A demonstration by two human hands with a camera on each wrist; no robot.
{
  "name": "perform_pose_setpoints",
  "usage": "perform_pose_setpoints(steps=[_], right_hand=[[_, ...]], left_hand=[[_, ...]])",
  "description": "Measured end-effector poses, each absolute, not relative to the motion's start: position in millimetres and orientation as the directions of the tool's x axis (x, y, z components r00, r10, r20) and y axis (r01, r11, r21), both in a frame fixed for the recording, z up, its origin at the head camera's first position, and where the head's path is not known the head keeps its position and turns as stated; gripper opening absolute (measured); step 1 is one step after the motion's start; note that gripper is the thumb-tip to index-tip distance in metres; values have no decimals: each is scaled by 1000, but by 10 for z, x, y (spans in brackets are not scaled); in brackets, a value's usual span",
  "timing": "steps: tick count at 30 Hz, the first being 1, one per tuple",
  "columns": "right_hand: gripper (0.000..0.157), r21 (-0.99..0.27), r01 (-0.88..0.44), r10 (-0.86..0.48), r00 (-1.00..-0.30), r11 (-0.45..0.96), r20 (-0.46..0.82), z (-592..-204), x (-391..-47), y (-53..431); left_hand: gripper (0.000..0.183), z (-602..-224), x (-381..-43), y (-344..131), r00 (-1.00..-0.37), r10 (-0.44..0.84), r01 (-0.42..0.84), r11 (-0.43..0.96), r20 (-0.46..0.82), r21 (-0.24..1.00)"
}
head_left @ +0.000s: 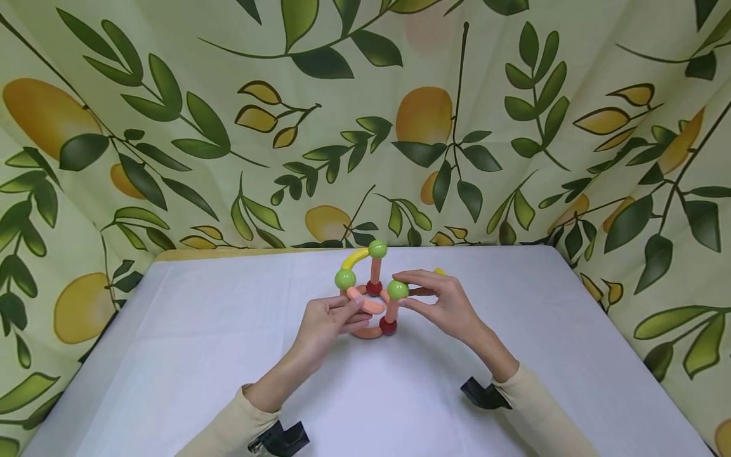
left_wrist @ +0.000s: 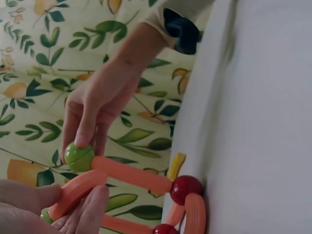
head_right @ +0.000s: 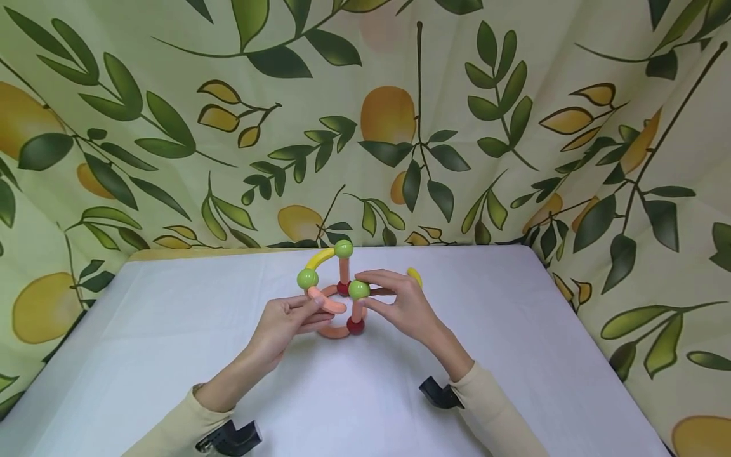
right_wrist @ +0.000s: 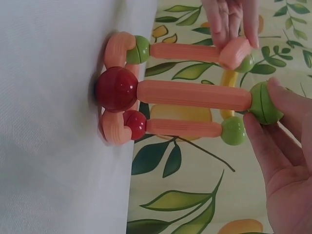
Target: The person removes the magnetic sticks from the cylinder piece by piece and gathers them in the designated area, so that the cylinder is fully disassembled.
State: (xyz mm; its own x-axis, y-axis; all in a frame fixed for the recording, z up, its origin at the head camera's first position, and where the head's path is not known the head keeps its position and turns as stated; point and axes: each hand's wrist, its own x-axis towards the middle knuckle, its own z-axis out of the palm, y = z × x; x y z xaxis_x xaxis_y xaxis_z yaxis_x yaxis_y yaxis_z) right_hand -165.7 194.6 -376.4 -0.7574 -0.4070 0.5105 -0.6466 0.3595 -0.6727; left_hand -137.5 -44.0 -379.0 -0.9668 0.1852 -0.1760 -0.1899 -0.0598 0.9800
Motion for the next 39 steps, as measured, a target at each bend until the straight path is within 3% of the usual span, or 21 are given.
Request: perform_pose_setpoints(steps=[10, 17, 25, 29, 34, 39], right_hand=[[43, -689, -629, -399, -771, 360, 496, -3749, -1654, 1921], [44, -687, -635, -403, -766, 354, 500, -3753, -1659, 1913], [44, -688, -635, -397, -766, 350, 505, -3756, -1661, 1913], [43, -687, -637, -399, -765, 349, 506, -3757, -1661, 1911], [43, -687, -636, -396, -766, 350, 507, -3760, -1658, 1907], [43, -682, -640, -399, -763, 356, 508, -3766, -1658, 1895]], left_hand=[[30, -3849, -1354, -429, -996, 63, 76, 280, 60, 957], [17, -3873, -1362, -436, -986, 16, 158, 416, 167, 896], [19, -3884, -1332, -447, -972, -37, 180, 522, 233, 834], [22, -3884, -1268, -441, -962, -50, 210, 487, 267, 848], [6, -3891, -1146, -374, -950, 86, 311, 308, 300, 899], [25, -3956, -1081, -272, -951, 232, 235, 102, 206, 967]])
